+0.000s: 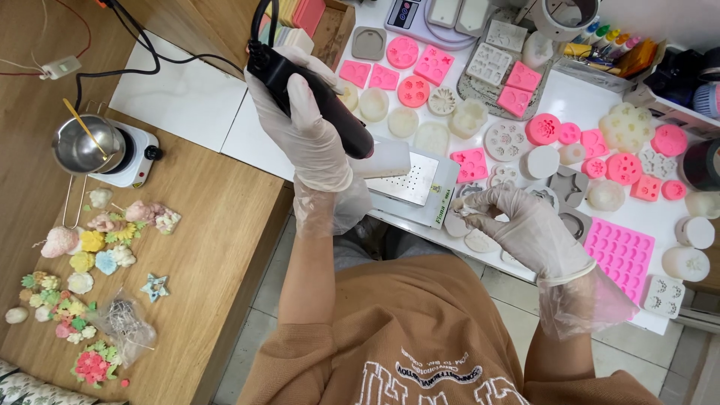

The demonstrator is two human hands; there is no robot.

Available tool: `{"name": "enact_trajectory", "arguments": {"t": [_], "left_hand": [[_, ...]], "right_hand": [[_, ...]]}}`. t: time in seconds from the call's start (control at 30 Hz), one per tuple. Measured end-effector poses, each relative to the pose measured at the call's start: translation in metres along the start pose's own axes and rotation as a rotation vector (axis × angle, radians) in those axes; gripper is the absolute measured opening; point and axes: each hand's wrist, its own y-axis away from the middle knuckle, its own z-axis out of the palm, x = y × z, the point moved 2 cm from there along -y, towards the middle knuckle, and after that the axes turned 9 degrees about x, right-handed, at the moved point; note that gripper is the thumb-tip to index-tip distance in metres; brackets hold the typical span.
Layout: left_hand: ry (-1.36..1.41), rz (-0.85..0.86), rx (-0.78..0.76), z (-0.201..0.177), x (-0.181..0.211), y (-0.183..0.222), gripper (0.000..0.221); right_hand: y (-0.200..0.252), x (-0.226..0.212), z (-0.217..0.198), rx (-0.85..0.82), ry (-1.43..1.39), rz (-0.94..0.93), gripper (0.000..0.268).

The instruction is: Preparing a candle mold by using a heat gun and adjusting components.

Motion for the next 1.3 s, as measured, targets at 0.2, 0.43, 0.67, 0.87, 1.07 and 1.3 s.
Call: {"name": "enact_trajectory", "arguments": {"t": [0.2, 0.43, 0.67, 0.87, 1.07, 1.3], "left_hand": [[-0.049, 0.061, 0.04, -0.013, 0.006, -0.006, 0.018], [-0.006, 0.043, 0.104, -0.023, 0.005, -0.014, 0.016], [-0.019, 0.068, 0.049, -0.03, -0.007, -0.013, 0.022], [-0.123, 0.008, 0.076, -0.044, -0.004, -0.009, 0.016], [-0.135, -0.042, 0.14, -0.06, -0.002, -0.009, 0.014], [-0.482, 0.12, 0.1, -0.105, -0.003, -0.019, 0.043]], "right_hand": [[0.002, -0.008, 0.001, -0.014, 0.037, 0.083, 0.024], [0.001, -0.019, 0.004, -0.004, 0.065, 0.045, 0.023], [-0.001, -0.015, 0.005, -0.016, 0.095, 0.04, 0.025], [0.0, -0.014, 0.007, -0.007, 0.108, 0.015, 0.024], [-0.002, -0.025, 0.009, -0.045, 0.119, 0.062, 0.026], [-0.004, -0.024, 0.011, -0.053, 0.12, 0.066, 0.026]]}}
